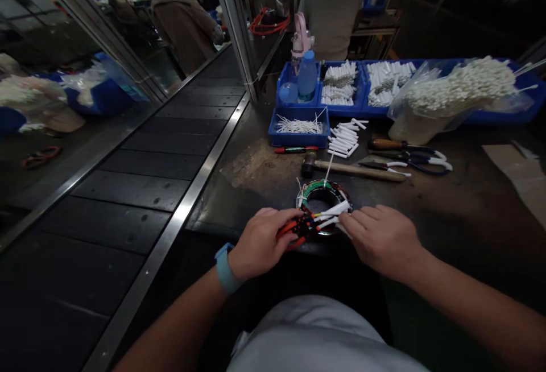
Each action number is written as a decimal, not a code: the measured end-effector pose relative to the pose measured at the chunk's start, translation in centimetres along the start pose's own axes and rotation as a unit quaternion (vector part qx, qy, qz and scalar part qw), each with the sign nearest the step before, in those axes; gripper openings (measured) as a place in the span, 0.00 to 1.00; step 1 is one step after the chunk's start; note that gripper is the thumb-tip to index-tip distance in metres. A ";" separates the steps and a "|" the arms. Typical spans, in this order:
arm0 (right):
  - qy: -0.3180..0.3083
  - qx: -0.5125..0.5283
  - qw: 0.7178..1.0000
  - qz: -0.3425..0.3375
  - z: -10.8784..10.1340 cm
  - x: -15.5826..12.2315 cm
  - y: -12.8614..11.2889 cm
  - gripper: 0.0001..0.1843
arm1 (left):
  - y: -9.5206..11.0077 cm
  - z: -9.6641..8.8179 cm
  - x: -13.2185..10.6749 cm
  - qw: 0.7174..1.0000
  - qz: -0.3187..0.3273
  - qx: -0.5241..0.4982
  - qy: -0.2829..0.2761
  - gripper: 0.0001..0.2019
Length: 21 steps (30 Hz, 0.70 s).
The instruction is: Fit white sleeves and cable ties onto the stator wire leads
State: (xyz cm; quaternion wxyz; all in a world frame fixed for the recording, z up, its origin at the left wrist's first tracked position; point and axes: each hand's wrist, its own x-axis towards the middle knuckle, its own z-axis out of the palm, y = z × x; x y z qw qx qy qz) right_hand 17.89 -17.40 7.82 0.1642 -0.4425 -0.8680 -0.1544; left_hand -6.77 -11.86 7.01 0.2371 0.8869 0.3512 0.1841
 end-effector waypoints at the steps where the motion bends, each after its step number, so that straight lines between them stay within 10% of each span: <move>1: 0.006 -0.002 1.000 0.022 -0.1 -0.2 0.3 0.15 | 0.2 -0.3 0.1 1.000 0.011 0.021 -0.006 0.20; 11: 0.026 0.022 0.996 0.081 -0.5 -1.8 -1.7 0.14 | 1.4 6.9 -0.5 0.953 0.144 0.135 0.229 0.17; 21: -0.061 0.139 0.986 0.068 0.6 -3.0 -0.7 0.20 | -0.1 6.3 0.7 0.966 0.176 0.005 0.190 0.17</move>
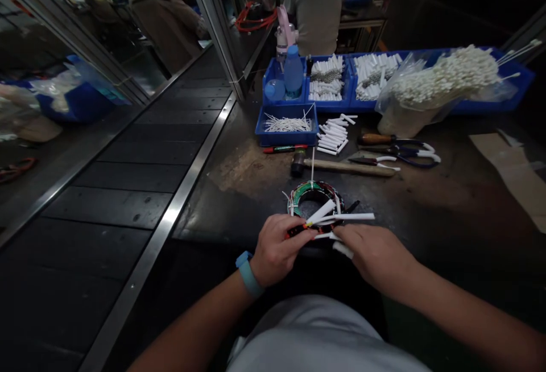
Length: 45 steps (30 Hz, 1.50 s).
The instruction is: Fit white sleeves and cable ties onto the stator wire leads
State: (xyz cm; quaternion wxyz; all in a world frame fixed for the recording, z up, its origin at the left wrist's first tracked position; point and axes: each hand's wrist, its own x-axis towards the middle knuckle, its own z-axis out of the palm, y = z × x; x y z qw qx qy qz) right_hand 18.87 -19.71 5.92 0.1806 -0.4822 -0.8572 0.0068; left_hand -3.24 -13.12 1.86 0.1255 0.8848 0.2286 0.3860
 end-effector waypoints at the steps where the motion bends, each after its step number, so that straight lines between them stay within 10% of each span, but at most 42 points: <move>1: -0.003 -0.004 1.000 -0.009 -0.1 0.3 0.1 0.20 | 0.0 0.1 0.0 1.000 0.000 -0.004 -0.001 0.17; 9: 0.004 -0.051 0.995 -0.082 0.7 2.6 -1.0 0.12 | -0.4 -0.2 0.5 1.000 0.004 -0.027 -0.003 0.15; 23: 0.067 -0.098 0.993 0.011 -0.2 -1.1 0.4 0.12 | 0.8 -0.1 -0.3 0.999 -0.025 0.026 -0.036 0.21; 29: 0.148 -0.090 0.985 0.016 -1.9 -1.9 1.5 0.11 | 1.3 -0.2 -2.7 0.992 -0.108 0.057 0.033 0.21; 45: 0.011 -0.007 0.994 -0.111 -2.6 1.6 6.7 0.19 | 2.5 -0.2 -0.1 0.991 -0.040 0.112 -0.054 0.24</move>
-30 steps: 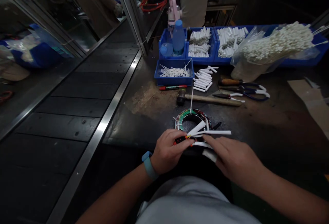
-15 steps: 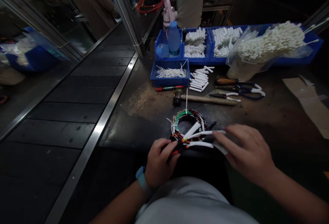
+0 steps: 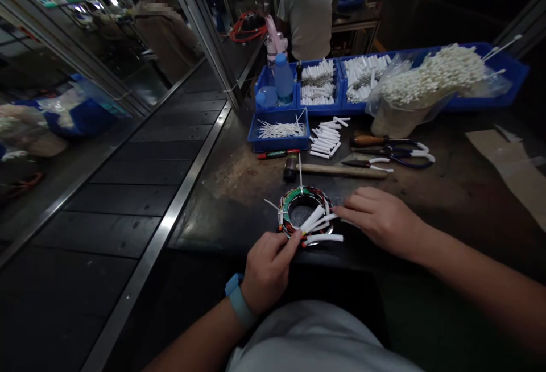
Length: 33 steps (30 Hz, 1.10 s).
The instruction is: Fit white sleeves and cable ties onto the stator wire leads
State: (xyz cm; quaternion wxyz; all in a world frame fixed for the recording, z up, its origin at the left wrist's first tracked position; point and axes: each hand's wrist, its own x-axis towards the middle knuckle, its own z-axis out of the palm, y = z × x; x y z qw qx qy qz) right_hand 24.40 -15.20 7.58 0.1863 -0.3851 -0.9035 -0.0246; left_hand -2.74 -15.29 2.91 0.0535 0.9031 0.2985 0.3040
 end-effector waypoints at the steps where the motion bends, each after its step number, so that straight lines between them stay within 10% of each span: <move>1: 0.004 -0.023 1.000 -0.019 0.1 0.1 -0.1 0.19 | 0.2 0.1 0.0 1.000 0.006 0.009 -0.001 0.24; 9: 0.006 -0.040 0.998 -0.046 0.5 0.9 -0.3 0.19 | 0.9 -0.1 0.5 1.000 0.004 0.018 -0.019 0.21; 16: 0.041 0.058 0.993 0.097 -1.5 0.6 -1.0 0.12 | 1.0 -0.7 -2.2 0.992 -0.113 -0.057 -0.021 0.17; 26: -0.176 0.088 0.975 -0.103 -0.8 7.0 0.3 0.10 | 0.9 -1.5 -2.6 0.995 -0.063 -0.072 0.012 0.22; 29: -0.187 0.124 0.967 -0.121 -0.6 7.5 1.3 0.10 | 1.0 -2.2 -2.6 0.990 -0.031 -0.132 -0.045 0.17; 33: -0.134 0.183 0.968 -0.104 0.1 7.1 1.8 0.14 | 1.0 -2.0 -1.8 0.981 -0.150 -0.121 0.021 0.10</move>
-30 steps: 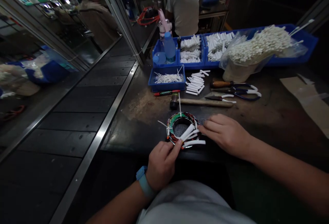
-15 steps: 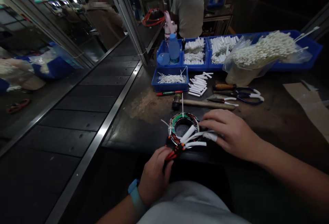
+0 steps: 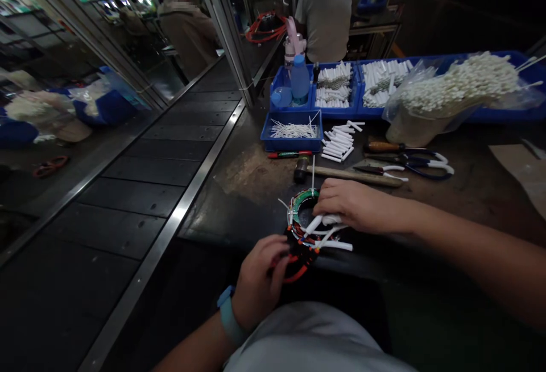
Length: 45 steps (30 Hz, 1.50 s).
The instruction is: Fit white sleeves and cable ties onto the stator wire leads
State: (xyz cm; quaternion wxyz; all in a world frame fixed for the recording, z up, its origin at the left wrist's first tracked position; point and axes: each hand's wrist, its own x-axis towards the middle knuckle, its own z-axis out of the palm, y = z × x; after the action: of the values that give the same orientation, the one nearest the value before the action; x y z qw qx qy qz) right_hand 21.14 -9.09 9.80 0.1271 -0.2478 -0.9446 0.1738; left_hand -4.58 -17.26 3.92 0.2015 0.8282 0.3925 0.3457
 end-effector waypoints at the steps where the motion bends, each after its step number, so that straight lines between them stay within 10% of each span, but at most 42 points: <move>1: 0.015 0.005 1.000 0.003 0.2 -0.2 0.1 0.14 | 0.1 0.2 0.4 1.000 -0.021 0.019 0.009 0.10; 13: 0.012 -0.010 1.000 -0.024 -1.2 -0.6 1.0 0.14 | 0.5 0.3 2.0 0.994 -0.013 0.093 -0.055 0.08; 26: 0.104 0.049 0.993 -0.036 0.7 -2.4 3.1 0.12 | 1.5 -2.6 3.7 0.993 -0.054 -0.063 -0.086 0.16; 34: 0.088 0.083 0.993 -0.010 0.9 -3.6 4.4 0.14 | -0.3 -0.6 1.9 0.988 -0.052 -0.038 -0.141 0.17; 40: 0.293 0.068 0.937 0.179 2.5 -7.3 -1.1 0.10 | -0.3 2.3 -1.6 0.998 -0.030 0.028 -0.054 0.27; 45: 0.313 -0.085 0.933 0.152 6.4 -7.6 -7.0 0.12 | -0.6 2.5 -0.5 0.995 -0.069 -0.049 -0.047 0.14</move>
State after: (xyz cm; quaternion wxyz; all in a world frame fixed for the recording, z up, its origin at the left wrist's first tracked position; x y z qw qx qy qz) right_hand 22.45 -20.40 5.55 0.3668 -0.4406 -0.8190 0.0233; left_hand -3.31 -17.46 1.66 0.2830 0.8040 0.4211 0.3101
